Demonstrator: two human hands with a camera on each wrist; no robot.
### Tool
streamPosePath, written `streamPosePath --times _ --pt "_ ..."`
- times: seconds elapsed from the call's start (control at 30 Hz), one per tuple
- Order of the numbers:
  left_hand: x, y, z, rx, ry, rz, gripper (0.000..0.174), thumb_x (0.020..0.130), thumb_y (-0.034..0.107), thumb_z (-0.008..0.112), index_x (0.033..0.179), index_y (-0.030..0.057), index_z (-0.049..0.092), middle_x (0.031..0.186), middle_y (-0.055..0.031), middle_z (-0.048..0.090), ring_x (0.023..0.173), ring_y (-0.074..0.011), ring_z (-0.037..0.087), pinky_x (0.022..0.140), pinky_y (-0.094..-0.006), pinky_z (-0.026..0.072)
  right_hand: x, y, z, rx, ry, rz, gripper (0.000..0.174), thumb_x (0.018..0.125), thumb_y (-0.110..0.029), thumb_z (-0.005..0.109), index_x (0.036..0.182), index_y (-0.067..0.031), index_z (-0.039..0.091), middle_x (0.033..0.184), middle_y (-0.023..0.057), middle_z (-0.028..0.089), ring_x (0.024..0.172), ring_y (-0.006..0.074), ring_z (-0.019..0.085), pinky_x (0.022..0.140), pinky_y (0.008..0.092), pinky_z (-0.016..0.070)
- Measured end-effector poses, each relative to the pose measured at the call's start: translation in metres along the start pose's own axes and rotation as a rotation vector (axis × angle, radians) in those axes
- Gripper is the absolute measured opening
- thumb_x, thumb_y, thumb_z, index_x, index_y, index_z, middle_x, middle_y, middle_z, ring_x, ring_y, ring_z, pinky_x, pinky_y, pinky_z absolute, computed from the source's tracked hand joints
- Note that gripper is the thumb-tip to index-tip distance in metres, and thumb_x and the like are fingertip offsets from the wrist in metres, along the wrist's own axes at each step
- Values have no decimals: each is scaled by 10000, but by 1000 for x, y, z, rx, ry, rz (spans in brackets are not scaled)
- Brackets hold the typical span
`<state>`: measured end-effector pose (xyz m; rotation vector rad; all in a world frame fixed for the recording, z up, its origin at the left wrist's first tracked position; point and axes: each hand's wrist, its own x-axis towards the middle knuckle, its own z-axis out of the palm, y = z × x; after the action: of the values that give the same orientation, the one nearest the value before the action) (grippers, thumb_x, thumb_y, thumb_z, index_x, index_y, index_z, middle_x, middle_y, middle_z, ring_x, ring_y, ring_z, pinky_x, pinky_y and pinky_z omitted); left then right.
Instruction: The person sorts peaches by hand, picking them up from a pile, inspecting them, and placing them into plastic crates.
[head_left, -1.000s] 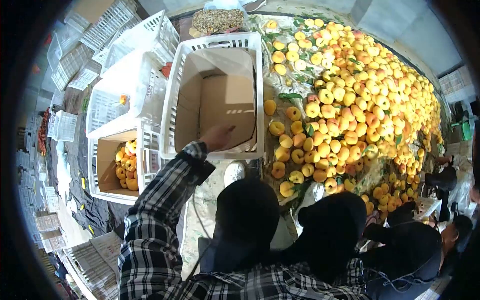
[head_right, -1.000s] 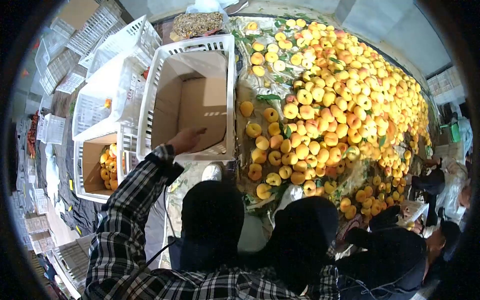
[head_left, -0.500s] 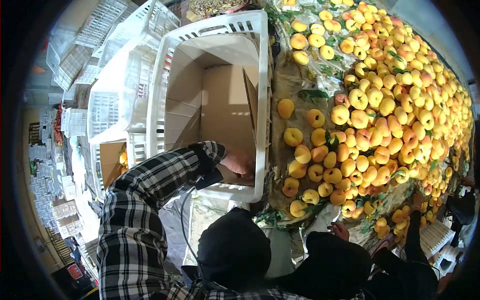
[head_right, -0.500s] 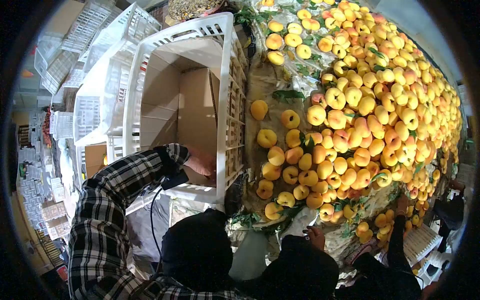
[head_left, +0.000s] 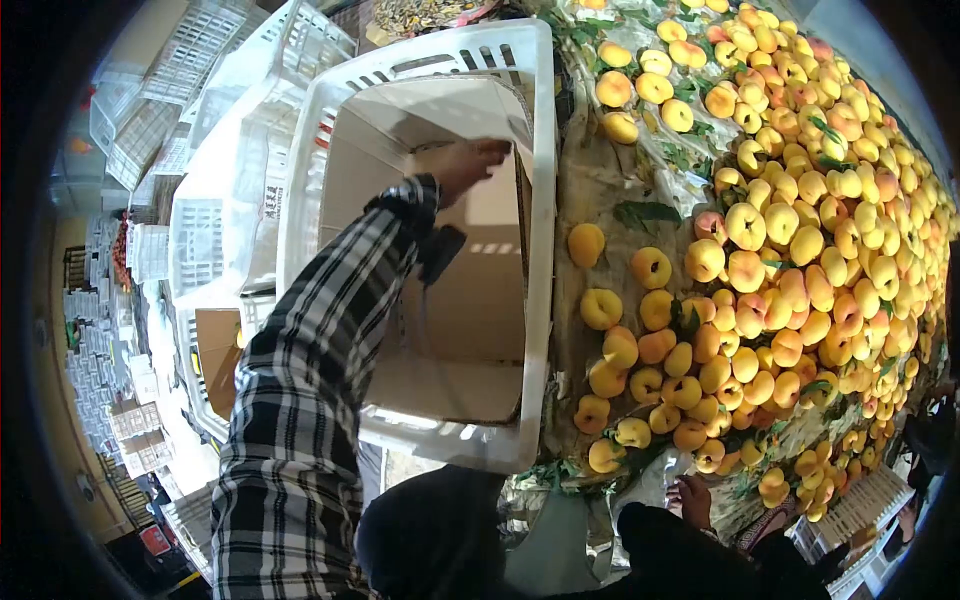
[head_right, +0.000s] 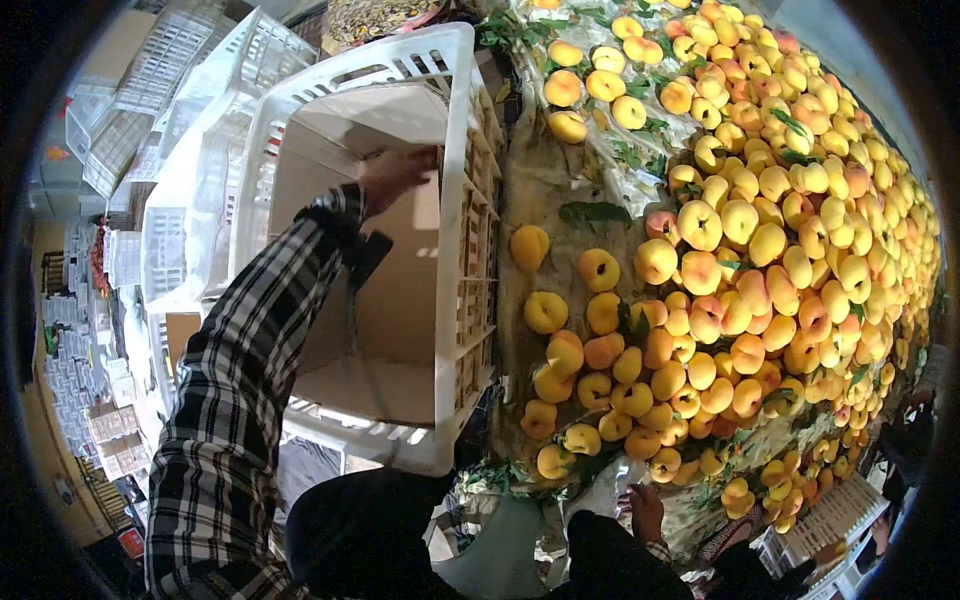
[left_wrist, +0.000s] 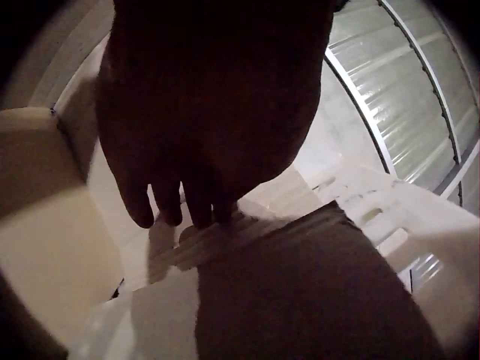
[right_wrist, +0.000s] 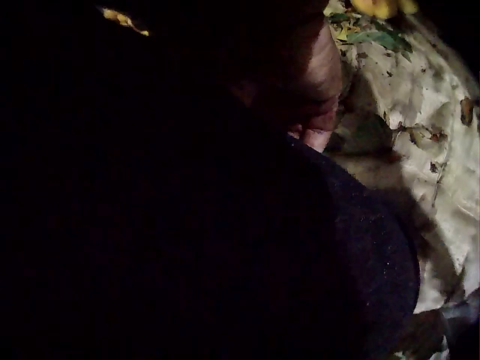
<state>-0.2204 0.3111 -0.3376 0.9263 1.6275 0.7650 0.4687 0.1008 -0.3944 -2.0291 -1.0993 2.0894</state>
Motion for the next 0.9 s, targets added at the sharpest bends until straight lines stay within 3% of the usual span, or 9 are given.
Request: streamPosePath --times 0.1,0.23,0.3,0.43,0.57,0.7,0.77,0.83,0.9 --pt "29 32 1 -169 -35 45 374 964 167 482 1327 78 479 1348 -24 471 1236 -191 446 1014 -368 381 5 5 -2 -23 25 11 258 931 -165 493 1089 32 548 837 128 643 702 188 647 604 281 533" --pt "25 81 16 465 -51 257 380 956 199 496 1314 73 483 1320 -27 484 1207 -198 464 1014 -384 387 6 9 -6 9 5 54 282 927 -144 513 1133 47 543 893 149 648 718 216 654 620 300 533" --pt "33 81 15 515 -43 313 384 951 213 502 1304 63 487 1290 -36 502 1178 -198 482 992 -378 399 16 16 -11 694 -205 141 317 926 -184 513 1136 50 554 896 143 655 727 218 649 614 303 526" --pt "50 64 5 454 -57 333 397 942 242 514 1285 43 496 1231 -56 538 1121 -199 518 949 -366 425 -2 -32 8 -354 110 62 322 869 -194 568 1120 5 596 877 127 668 754 205 642 671 331 500" --pt "27 56 -7 274 -102 275 416 933 271 526 1265 23 505 1171 -75 575 1064 -200 554 905 -354 451 -1 -32 8 -103 80 33 285 924 -161 525 1133 27 578 863 107 662 772 171 657 710 285 523" --pt "-51 18 -22 226 -196 81 440 924 300 537 1246 2 514 1112 -94 611 1007 -201 591 862 -342 477 12 -18 -7 -144 62 -74 259 925 -131 500 1113 28 583 871 112 664 794 178 666 715 291 528" --pt "-122 40 12 438 -164 -240 342 946 175 497 1234 -9 508 1079 -51 582 923 -126 554 802 -265 483 10 -38 -25 -424 6 -112 246 920 -121 504 1113 6 589 919 114 652 830 177 662 710 280 526" --pt "-178 58 39 91 -202 -512 419 962 319 496 1250 16 507 955 -9 576 848 -106 561 815 -270 474 17 -38 -30 -107 53 -160 248 911 -145 526 1107 -8 592 984 110 638 859 184 651 728 296 516" --pt "-218 83 64 70 -387 -563 421 991 321 433 1251 -6 487 1149 -105 605 1087 -192 569 932 -329 459 24 -63 -34 -195 74 -280 252 908 -170 540 1102 -17 590 1009 106 630 862 196 644 748 310 505"
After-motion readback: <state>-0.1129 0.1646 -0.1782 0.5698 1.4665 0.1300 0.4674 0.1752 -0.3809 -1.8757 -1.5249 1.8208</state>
